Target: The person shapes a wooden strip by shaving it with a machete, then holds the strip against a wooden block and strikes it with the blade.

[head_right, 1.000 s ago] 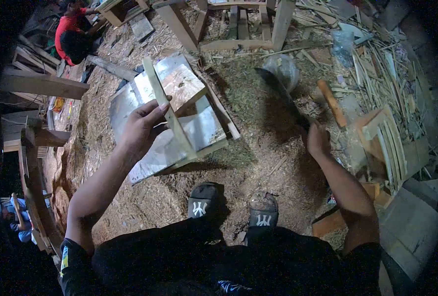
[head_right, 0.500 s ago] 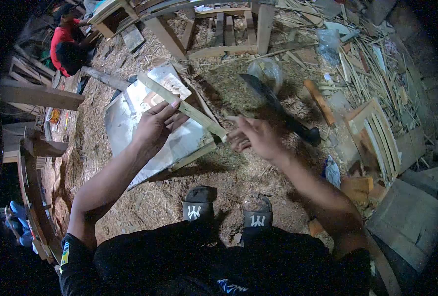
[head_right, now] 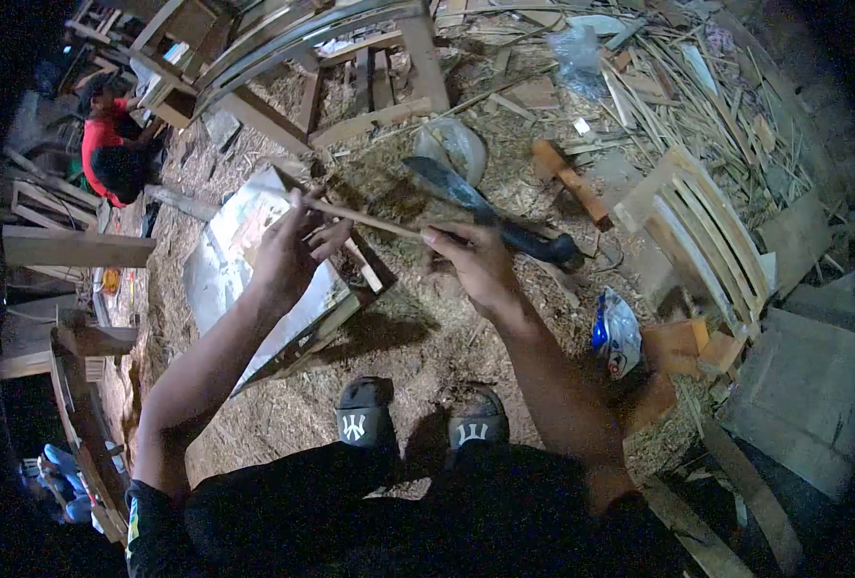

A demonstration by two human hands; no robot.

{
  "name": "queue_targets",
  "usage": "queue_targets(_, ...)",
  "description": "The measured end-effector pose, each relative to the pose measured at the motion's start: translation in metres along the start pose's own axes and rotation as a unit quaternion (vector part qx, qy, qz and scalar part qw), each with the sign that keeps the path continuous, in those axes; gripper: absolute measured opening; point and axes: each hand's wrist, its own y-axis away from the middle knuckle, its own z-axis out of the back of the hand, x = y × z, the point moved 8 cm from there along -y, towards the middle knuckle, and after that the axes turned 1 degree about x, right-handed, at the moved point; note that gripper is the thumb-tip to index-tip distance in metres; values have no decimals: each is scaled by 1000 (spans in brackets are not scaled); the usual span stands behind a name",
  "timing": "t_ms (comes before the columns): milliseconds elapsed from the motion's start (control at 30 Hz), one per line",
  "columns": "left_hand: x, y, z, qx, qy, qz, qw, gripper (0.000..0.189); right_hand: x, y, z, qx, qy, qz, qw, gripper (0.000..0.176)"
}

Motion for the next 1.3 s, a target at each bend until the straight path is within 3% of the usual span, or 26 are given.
queue_targets(133, -15, -15, -19, 1, 28, 1, 1000, 55, 22, -1, 32, -47, 28, 61, 997, 24)
queue_targets(200, -22, -24, -26, -8, -42, -18, 999, 54, 26, 1, 49, -68, 58, 81, 993, 25)
queue_targets(333, -18, -41, -34, -35, -133, 15, 990, 38, 46, 23, 69, -135, 114, 95, 980, 26)
queue_targets(467, 2, -68, -50, -16, -134, 12, 991, 28, 52, 37, 105, -164, 65, 128, 976, 28)
queue_targets(667, 75, -125, -89, 113, -156, 108, 975, 21, 19, 66, 196, -320, 54, 60, 944, 25)
queue_targets(800, 111, -168, -97, 176, -300, 108, 931, 24, 14, 84, 223, -361, 115, 62, 923, 23)
queue_targets(900, 121, -190, -109, 216, -387, 54, 895, 24, 4, 84, 240, -383, 156, 74, 907, 23)
queue_targets(967, 126, -198, -117, 234, -414, 42, 879, 25, -1, 85, 251, -403, 173, 90, 894, 23)
queue_targets(1067, 128, -209, -128, 262, -463, 23, 846, 29, -8, 78, 258, -420, 197, 13, 886, 20)
queue_targets(1133, 130, -214, -133, 277, -485, 18, 830, 31, -20, 70, 271, -418, 188, 45, 888, 23)
queue_targets(1200, 132, -218, -139, 301, -561, -11, 771, 38, -28, 69, 273, -417, 187, 61, 887, 25)
queue_targets(1300, 133, -222, -142, 315, -554, -44, 769, 33, -30, 74, 271, -391, 194, 69, 897, 24)
